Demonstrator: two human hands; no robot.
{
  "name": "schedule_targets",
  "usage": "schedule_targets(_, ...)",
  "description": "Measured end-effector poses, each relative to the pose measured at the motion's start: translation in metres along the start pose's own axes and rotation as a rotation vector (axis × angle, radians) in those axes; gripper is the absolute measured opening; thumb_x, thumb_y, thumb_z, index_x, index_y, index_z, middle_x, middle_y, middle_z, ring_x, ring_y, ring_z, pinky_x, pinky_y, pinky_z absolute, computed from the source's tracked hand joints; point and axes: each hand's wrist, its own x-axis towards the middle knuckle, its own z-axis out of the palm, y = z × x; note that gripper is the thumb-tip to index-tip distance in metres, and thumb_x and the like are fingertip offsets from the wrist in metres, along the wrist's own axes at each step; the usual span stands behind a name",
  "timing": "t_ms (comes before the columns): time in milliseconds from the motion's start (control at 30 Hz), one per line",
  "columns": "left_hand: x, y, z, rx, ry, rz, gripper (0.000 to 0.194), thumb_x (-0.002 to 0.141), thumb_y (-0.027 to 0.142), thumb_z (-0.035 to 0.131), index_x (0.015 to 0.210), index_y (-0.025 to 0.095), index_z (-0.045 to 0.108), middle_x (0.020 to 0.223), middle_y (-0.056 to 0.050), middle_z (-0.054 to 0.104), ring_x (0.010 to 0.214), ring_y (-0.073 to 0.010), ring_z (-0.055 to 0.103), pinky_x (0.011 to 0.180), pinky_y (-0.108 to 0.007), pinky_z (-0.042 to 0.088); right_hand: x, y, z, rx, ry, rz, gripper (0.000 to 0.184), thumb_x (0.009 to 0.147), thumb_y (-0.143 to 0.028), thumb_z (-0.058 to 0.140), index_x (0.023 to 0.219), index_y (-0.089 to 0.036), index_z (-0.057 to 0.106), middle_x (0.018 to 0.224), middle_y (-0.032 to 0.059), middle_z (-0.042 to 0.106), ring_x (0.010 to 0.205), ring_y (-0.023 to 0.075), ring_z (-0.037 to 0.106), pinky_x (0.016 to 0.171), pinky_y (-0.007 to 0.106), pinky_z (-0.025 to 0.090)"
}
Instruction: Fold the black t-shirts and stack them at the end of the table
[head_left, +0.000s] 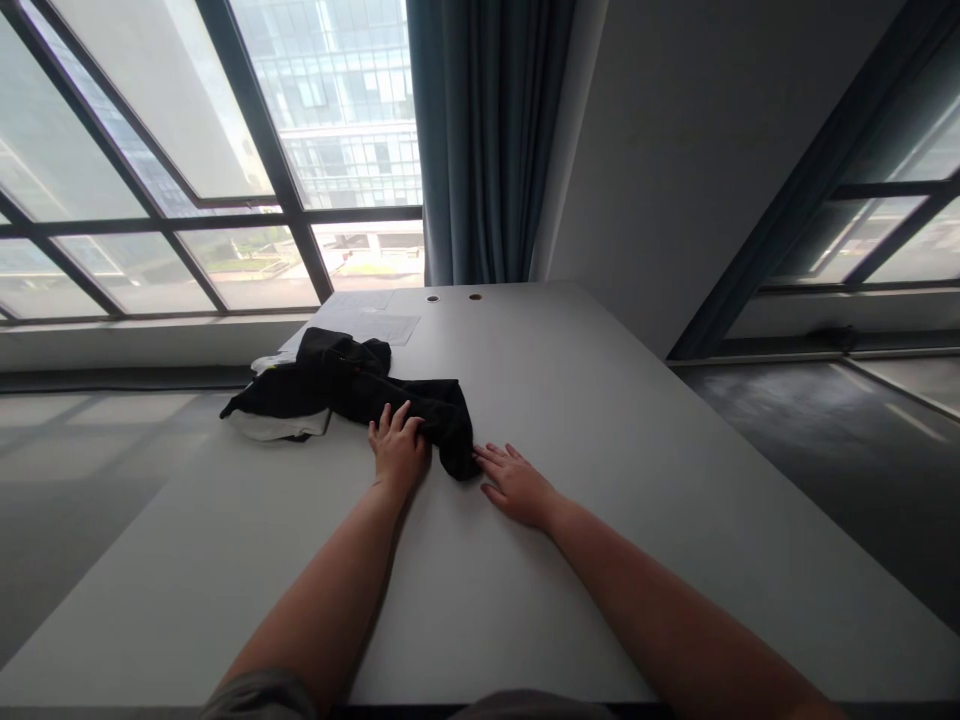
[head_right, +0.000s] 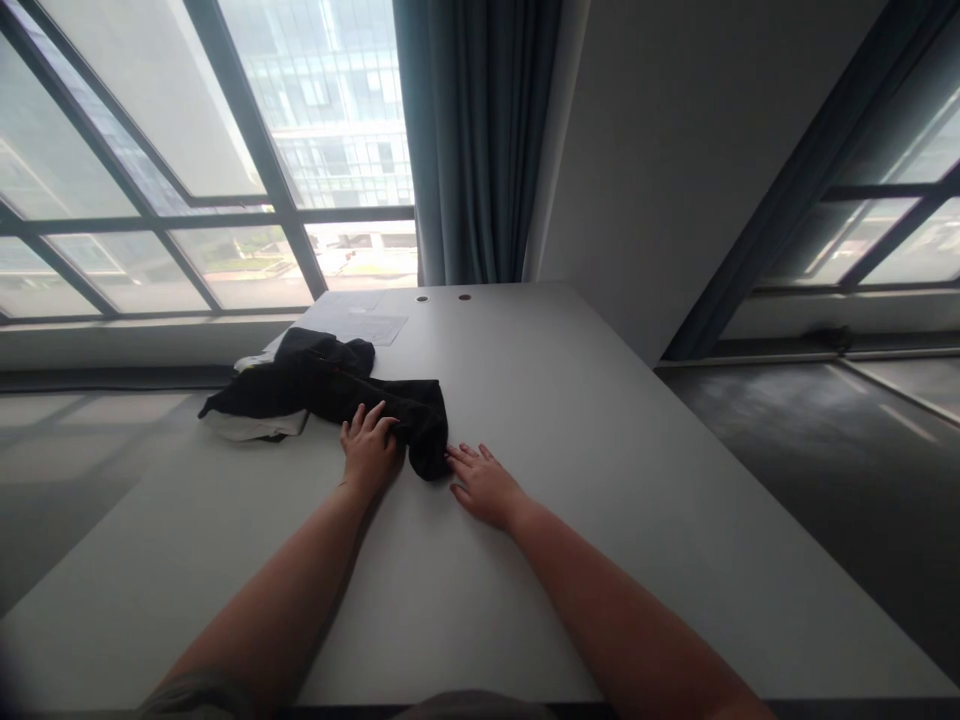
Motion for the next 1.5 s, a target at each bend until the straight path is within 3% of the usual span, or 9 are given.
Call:
schedule_targets(233, -0.009, 0.004, -0.035, -0.025, 0.008, 0.213, 0.015, 0.086, 0.015, 0.055, 0.090, 0.025, 0.067, 0.146, 0.000, 0.065, 0.150, -0.0309, 0.040, 0.127, -0.065, 0.007, 0.000, -0.007, 0.002, -0.050, 0.004, 0.059, 0.060, 0.100, -0.035, 0.054, 0.157, -0.020, 0.049, 0.167, 0.0087, 0.039, 0.157, 0.0336, 0.029, 0.129, 0.055, 0.021)
schedule_targets(400, -0.012, -0.002, -0.056, -0.024, -0.104, 0.334, 0.015, 0.083, 0.018, 0.055, 0.086, 0.024, 0.068, 0.129, -0.003, 0.075, 0.131, -0.0277, 0.060, 0.125, -0.054, 0.023, -0.003, -0.007, -0.002, -0.036, 0.002, 0.035, 0.060, 0.099, -0.026, 0.051, 0.159, -0.025, 0.046, 0.169, 0.0059, 0.035, 0.158, 0.0327, 0.024, 0.127, 0.060, 0.022)
schedule_targets(533, -0.012, 0.002, -0.059, 0.067, -0.289, 0.307, 0.026, 0.095, 0.024, 0.046, 0.081, 0.021, 0.068, 0.103, -0.008, 0.079, 0.099, -0.0252, 0.072, 0.096, -0.041, 0.047, -0.004, -0.009, -0.006, 0.018, -0.031, -0.070, 0.062, 0.099, -0.015, 0.041, 0.160, -0.025, 0.043, 0.163, 0.0060, 0.046, 0.155, 0.0271, 0.033, 0.127, 0.060, 0.022)
schedule_targets(633, -0.014, 0.010, -0.054, 0.135, -0.338, 0.221, 0.046, 0.107, 0.040, 0.036, 0.075, 0.021, 0.064, 0.086, -0.008, 0.076, 0.084, -0.0243, 0.072, 0.075, -0.035, 0.046, -0.004, -0.011, -0.007, 0.015, -0.005, -0.025, 0.054, 0.102, -0.019, 0.041, 0.155, -0.025, 0.051, 0.158, 0.0071, 0.053, 0.152, 0.0276, 0.040, 0.127, 0.058, 0.023)
schedule_targets(767, -0.020, 0.018, -0.045, 0.116, -0.325, 0.155, 0.033, 0.106, 0.046, 0.045, 0.089, 0.023, 0.063, 0.090, -0.004, 0.075, 0.081, -0.0221, 0.072, 0.065, -0.031, 0.042, -0.002, -0.010, -0.007, -0.029, 0.025, 0.098, 0.049, 0.102, -0.023, 0.043, 0.148, -0.028, 0.059, 0.158, 0.0053, 0.053, 0.152, 0.0283, 0.039, 0.126, 0.060, 0.021)
schedule_targets(1000, -0.026, 0.021, -0.030, 0.018, -0.312, 0.251, 0.029, 0.103, 0.034, 0.052, 0.128, 0.023, 0.061, 0.124, -0.007, 0.073, 0.102, -0.0218, 0.072, 0.081, -0.031, 0.051, -0.003, 0.003, -0.013, -0.087, 0.072, 0.271, 0.044, 0.106, -0.034, 0.041, 0.145, -0.029, 0.061, 0.157, 0.0046, 0.054, 0.150, 0.0307, 0.041, 0.124, 0.065, 0.019)
schedule_targets(1200, -0.030, 0.025, -0.030, -0.054, -0.269, 0.461, 0.017, 0.098, 0.031, 0.058, 0.109, 0.024, 0.069, 0.110, -0.007, 0.072, 0.102, -0.0253, 0.068, 0.090, -0.038, 0.054, -0.004, 0.013, -0.010, -0.094, 0.093, 0.298, 0.044, 0.102, -0.032, 0.047, 0.144, -0.031, 0.061, 0.159, 0.0045, 0.052, 0.150, 0.0338, 0.040, 0.121, 0.068, 0.023)
schedule_targets(1333, -0.031, 0.026, -0.025, -0.114, -0.179, 0.519, 0.013, 0.092, 0.029, 0.066, 0.104, 0.024, 0.068, 0.131, -0.009, 0.066, 0.126, -0.0295, 0.059, 0.113, -0.049, 0.043, -0.007, 0.018, -0.008, -0.049, 0.131, 0.221, 0.043, 0.101, -0.031, 0.050, 0.142, -0.029, 0.062, 0.158, 0.0073, 0.052, 0.149, 0.0323, 0.040, 0.122, 0.068, 0.021)
schedule_targets(1500, -0.028, 0.022, -0.014, -0.113, -0.242, 0.463, 0.015, 0.102, 0.030, 0.053, 0.094, 0.022, 0.062, 0.091, -0.006, 0.072, 0.095, -0.0242, 0.069, 0.111, -0.047, 0.045, -0.011, 0.012, -0.014, 0.097, 0.199, -0.049, 0.038, 0.102, -0.032, 0.052, 0.136, -0.023, 0.066, 0.143, 0.0120, 0.062, 0.137, 0.0265, 0.053, 0.123, 0.050, 0.034)
